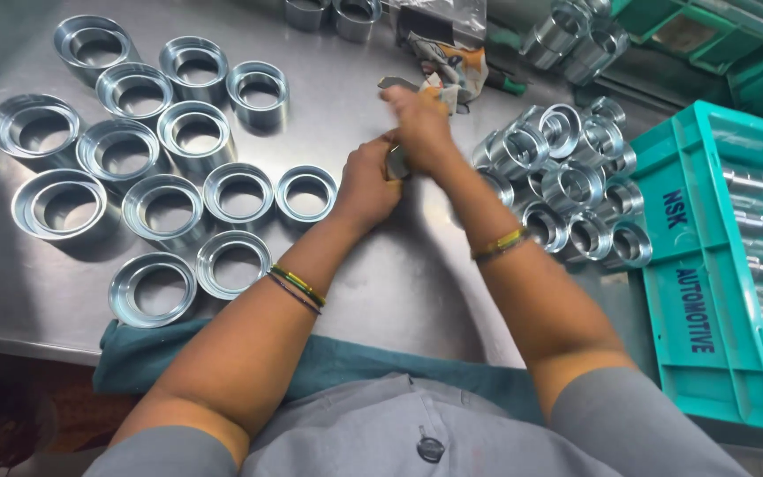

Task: Sort and inspect cylindrical metal fabrication parts on a workbench.

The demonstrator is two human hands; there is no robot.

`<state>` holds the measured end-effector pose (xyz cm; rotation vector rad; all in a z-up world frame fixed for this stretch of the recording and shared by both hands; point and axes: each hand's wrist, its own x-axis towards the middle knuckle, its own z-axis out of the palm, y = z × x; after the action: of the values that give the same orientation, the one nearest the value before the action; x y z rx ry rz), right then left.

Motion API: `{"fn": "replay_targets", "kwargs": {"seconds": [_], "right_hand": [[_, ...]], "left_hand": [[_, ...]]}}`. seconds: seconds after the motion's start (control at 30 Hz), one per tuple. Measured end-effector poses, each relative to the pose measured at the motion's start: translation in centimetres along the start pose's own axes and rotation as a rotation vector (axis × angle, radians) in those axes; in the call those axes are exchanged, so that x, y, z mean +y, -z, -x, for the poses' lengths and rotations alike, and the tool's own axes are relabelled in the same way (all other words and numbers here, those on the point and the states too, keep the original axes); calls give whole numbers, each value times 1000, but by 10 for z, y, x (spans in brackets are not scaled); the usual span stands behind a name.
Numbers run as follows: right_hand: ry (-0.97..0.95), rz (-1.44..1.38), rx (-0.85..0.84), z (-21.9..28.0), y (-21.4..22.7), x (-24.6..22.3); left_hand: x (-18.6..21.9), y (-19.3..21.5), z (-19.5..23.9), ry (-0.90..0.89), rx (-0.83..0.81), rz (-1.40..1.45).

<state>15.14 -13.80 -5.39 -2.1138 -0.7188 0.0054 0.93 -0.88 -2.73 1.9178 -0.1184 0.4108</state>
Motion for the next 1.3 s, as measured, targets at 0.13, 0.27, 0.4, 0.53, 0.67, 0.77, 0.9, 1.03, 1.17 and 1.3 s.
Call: {"fn": "replay_targets", "kwargs": {"seconds": [0.13, 0.27, 0.4, 0.53, 0.67, 0.77, 0.9, 1.03, 1.17, 1.3], "right_hand": [[312, 413, 95, 14, 3, -21], [-135, 1, 105, 17, 9, -50], [99, 170, 227, 6, 17, -93], [440, 622, 601, -5, 38, -91], [-15, -143, 233, 37, 36, -92], [-524, -1030, -274, 76, 35, -127], [-555, -1390, -304, 89, 37, -110], [-232, -1041, -72, 92, 30, -100], [-432, -1853, -235, 93, 22, 13], [-55, -773, 19, 94, 36, -89]], "left_hand": [[-16, -10, 5, -10, 75, 78], [-17, -11, -1, -58, 166, 205], [-20, -17, -3, 51, 220, 164], [14, 3, 3, 77, 270, 126], [0, -5, -4, -55, 374, 47], [5, -8, 3, -160, 332, 237], [7, -7, 9, -216, 230, -14], [2, -9, 12, -81, 115, 8], [0, -13, 13, -159, 34, -70], [5, -8, 8, 9, -3, 118]]}}
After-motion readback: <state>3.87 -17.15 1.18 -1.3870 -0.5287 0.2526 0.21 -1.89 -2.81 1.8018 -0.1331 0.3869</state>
